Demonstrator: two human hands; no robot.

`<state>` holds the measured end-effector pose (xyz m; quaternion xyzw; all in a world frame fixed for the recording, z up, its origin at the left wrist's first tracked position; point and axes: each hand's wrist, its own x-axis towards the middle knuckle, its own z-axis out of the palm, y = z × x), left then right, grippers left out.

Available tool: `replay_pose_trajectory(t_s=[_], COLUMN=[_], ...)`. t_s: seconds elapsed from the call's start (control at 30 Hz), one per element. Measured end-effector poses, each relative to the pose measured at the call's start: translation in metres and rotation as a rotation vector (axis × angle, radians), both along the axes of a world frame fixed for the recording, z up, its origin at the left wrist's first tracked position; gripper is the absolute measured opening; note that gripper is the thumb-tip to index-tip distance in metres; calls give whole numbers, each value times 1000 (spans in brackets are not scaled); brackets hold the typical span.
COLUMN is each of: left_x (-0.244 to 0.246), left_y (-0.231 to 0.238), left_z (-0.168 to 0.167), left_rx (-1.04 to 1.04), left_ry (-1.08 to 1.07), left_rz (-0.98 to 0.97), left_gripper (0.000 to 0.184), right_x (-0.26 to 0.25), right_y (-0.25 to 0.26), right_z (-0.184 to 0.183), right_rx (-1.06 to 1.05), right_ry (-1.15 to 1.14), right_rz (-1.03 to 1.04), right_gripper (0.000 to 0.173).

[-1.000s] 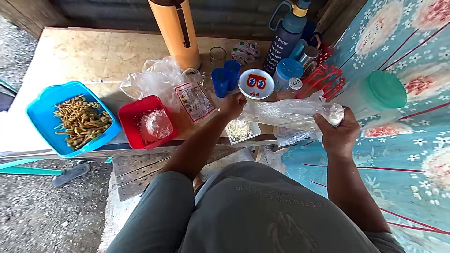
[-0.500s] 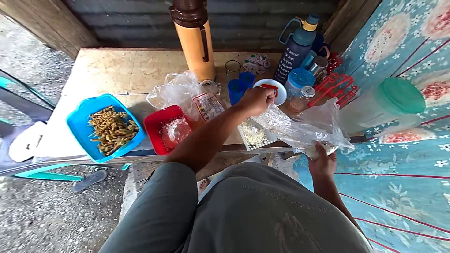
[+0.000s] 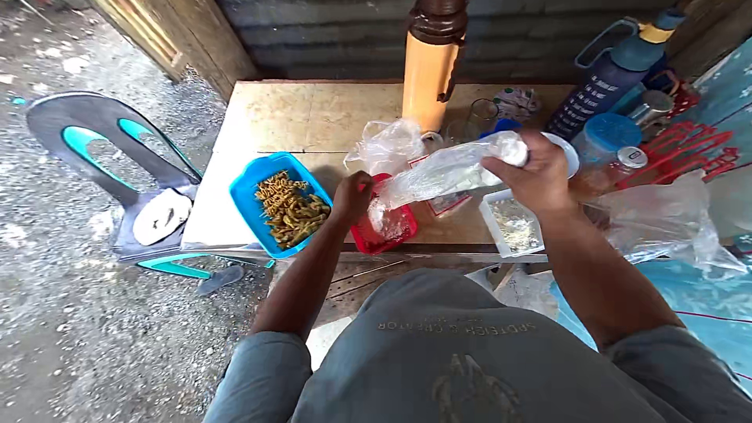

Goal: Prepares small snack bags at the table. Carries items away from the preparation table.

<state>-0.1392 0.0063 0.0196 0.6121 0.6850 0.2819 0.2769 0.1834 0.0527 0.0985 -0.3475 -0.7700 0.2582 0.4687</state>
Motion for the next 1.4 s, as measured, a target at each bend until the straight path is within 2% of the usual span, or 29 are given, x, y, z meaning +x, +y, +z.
replay_pose_trajectory(t_s=[0.1,0.3,0.67,1.4], left_x=[-13,-18,-24,-23], left_y=[-11,-18,-6,-4], left_z=[-33,-58,-49,-56], left_rx=[-49,-62,-23,-22], left_ry=[-74,-166,-184,-235], left_rz=[73,104,59,37], left_gripper=[26,22,21,20], right_x=[-42,-80,-88,-90], right_y=[4,4,-5,-12], right_z=[13,27,34,46], right_rx=[104,224,228,293], right_ry=[-135,-314,-268,-320], right_rz=[120,218,103,141], right_gripper=[33,27,22,20])
